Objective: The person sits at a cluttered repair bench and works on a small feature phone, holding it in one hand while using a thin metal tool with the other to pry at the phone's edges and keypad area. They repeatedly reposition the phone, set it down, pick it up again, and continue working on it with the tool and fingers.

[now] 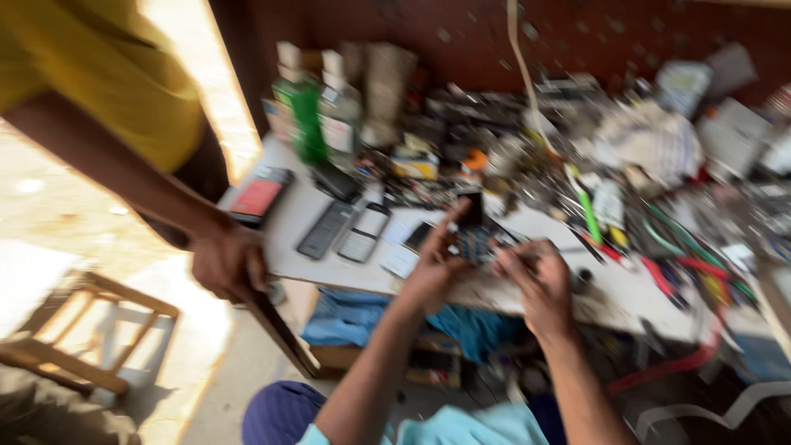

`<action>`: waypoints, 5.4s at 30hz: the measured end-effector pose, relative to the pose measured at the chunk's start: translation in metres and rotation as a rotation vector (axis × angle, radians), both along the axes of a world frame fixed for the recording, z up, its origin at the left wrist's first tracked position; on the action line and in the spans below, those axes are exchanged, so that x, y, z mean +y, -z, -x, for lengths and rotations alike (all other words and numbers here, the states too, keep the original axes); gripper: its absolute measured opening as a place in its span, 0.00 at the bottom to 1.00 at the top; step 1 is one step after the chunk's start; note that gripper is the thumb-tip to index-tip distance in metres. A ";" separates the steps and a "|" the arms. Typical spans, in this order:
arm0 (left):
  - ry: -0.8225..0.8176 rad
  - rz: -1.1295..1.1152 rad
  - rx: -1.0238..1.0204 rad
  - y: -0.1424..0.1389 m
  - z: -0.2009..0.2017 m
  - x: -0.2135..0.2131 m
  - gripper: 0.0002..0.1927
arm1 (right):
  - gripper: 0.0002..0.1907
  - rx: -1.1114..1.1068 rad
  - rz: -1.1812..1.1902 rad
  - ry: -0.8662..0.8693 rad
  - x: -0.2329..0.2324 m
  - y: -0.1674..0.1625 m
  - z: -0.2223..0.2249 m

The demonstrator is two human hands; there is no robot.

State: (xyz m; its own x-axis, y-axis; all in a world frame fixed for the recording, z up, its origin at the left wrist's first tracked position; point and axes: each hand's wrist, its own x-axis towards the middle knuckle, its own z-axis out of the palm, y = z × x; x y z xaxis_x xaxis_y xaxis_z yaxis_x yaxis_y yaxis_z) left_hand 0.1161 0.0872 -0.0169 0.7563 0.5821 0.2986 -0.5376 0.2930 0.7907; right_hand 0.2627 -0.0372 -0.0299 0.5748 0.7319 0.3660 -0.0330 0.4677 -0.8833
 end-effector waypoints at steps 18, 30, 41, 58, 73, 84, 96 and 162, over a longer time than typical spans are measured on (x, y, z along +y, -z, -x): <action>0.042 0.061 0.027 -0.027 0.000 -0.012 0.50 | 0.09 0.125 -0.069 -0.122 -0.014 -0.012 -0.006; 0.052 0.072 0.002 -0.028 0.002 -0.015 0.51 | 0.14 0.103 -0.102 -0.341 -0.027 -0.022 -0.002; 0.056 0.042 0.033 -0.035 0.004 -0.019 0.52 | 0.12 0.094 -0.092 -0.358 -0.025 -0.019 -0.005; -0.036 0.200 0.064 0.016 -0.011 0.005 0.49 | 0.14 0.191 0.013 -0.289 -0.021 -0.010 -0.006; 0.030 0.078 -0.121 0.015 0.005 0.003 0.53 | 0.06 -0.162 -0.125 -0.091 -0.015 0.014 0.004; -0.102 0.098 0.015 0.034 -0.012 0.011 0.46 | 0.44 -0.164 -0.210 -0.152 -0.015 -0.009 0.015; -0.048 0.213 -0.030 -0.011 -0.007 -0.002 0.37 | 0.18 -1.239 0.108 0.538 -0.018 -0.052 0.022; 0.015 0.296 -0.068 -0.021 0.005 -0.007 0.38 | 0.19 -1.094 0.407 0.406 -0.046 -0.085 0.045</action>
